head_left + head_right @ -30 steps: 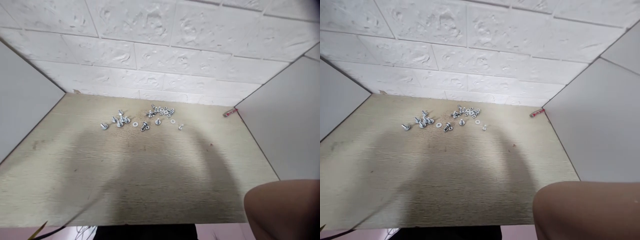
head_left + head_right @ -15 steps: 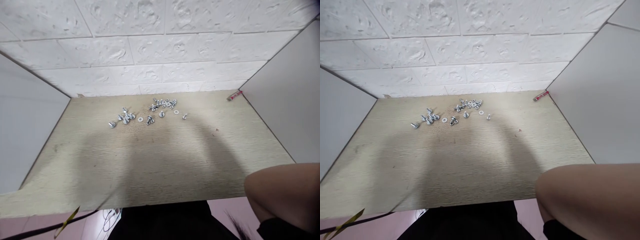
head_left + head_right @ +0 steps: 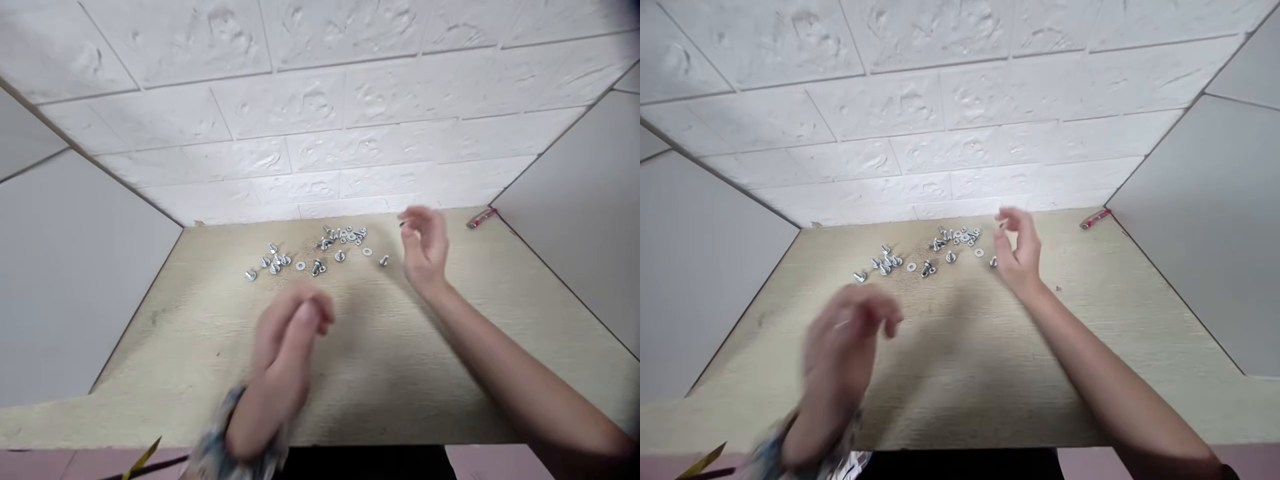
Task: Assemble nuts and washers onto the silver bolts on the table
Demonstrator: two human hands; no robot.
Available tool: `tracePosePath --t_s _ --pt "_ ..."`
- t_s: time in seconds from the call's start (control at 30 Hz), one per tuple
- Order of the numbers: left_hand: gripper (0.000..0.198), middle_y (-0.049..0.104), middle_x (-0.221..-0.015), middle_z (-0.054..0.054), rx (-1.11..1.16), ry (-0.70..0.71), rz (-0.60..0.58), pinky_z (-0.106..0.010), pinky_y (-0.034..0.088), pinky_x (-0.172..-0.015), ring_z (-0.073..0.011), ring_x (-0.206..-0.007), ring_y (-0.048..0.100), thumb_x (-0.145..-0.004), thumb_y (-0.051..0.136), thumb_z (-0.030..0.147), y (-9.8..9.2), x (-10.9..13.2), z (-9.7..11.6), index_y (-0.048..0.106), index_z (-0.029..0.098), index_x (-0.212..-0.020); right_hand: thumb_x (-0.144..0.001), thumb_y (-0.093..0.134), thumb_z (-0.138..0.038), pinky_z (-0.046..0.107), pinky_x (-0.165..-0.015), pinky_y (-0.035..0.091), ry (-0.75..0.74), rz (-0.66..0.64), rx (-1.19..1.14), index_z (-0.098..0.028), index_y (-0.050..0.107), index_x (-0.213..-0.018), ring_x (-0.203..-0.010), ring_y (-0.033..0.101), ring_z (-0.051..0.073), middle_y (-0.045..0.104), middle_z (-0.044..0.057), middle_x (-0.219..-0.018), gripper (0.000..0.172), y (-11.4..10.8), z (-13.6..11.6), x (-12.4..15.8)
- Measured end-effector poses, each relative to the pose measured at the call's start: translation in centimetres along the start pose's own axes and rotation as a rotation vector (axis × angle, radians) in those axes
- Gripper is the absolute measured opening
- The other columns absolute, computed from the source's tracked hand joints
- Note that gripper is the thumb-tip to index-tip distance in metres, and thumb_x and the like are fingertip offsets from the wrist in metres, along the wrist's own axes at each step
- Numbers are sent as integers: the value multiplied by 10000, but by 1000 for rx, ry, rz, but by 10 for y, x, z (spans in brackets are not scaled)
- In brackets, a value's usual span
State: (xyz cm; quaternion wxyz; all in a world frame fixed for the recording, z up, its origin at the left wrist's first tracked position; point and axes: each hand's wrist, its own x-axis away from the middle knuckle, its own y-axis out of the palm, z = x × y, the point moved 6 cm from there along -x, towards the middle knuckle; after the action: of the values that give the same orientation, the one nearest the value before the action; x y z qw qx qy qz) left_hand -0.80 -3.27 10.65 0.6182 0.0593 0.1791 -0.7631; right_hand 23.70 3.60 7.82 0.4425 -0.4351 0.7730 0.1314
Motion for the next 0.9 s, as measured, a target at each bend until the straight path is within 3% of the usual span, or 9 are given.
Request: tracePosePath --t_s 0.1,0.2,0.3,0.4,0.63,0.7,0.8,0.9 --pt "323 505 -593 19 -110 -77 -67 -241 383 -581 -108 -590 485 -917 400 362 31 -59 -36 548 172 -702 -858 471 -305 384 -767 466 30 -198 208 -194 565 -1029 -837 563 210 600 64 -903 224 20 27 21" --pt "323 482 -563 27 -213 -65 -27 -242 353 -589 -111 -581 470 -905 376 346 48 -86 -70 526 173 -677 -848 466 -302 380 -786 456 83 -335 292 -194 596 -971 -850 570 219 607 69 -893 209 27 45 31" --pt "324 532 -604 15 -292 -35 -20 -242 356 -618 -120 -618 494 -898 373 352 54 -90 -94 536 172 -685 -823 515 -364 384 -802 455 184 -464 364 -189 602 -990 -863 573 230 600 75 -907 257 32 54 36" --pt "333 484 -543 25 -313 -60 -23 -240 341 -580 -111 -548 452 -884 382 354 52 -88 -108 543 169 -659 -771 581 -399 391 -835 451 261 -593 413 -182 588 -1021 -927 566 252 595 85 -969 331 37 59 41" --pt "327 495 -544 21 -300 -117 -76 -238 344 -577 -113 -550 469 -862 397 343 52 -92 -113 577 160 -659 -728 601 -271 355 -834 451 333 -837 290 -170 560 -1065 -940 551 220 586 71 -970 354 33 60 44" --pt "325 486 -532 26 -317 -113 -117 -239 343 -573 -112 -540 462 -865 394 336 55 -91 -113 585 163 -667 -729 597 -259 320 -765 466 397 -859 214 -181 582 -1038 -856 568 185 591 57 -957 319 28 66 43" --pt "308 496 -543 29 -353 -81 -186 -237 347 -579 -106 -537 460 -869 394 304 60 -89 -112 587 166 -672 -755 574 -270 293 -684 461 464 -861 117 -187 657 -837 -723 568 148 604 40 -859 143 25 77 43" --pt "286 539 -602 18 -370 -71 -220 -236 375 -608 -109 -575 480 -873 404 293 64 -87 -113 601 167 -708 -739 612 -321 294 -643 450 546 -755 62 -195 706 -739 -686 568 156 623 39 -762 156 25 85 46"
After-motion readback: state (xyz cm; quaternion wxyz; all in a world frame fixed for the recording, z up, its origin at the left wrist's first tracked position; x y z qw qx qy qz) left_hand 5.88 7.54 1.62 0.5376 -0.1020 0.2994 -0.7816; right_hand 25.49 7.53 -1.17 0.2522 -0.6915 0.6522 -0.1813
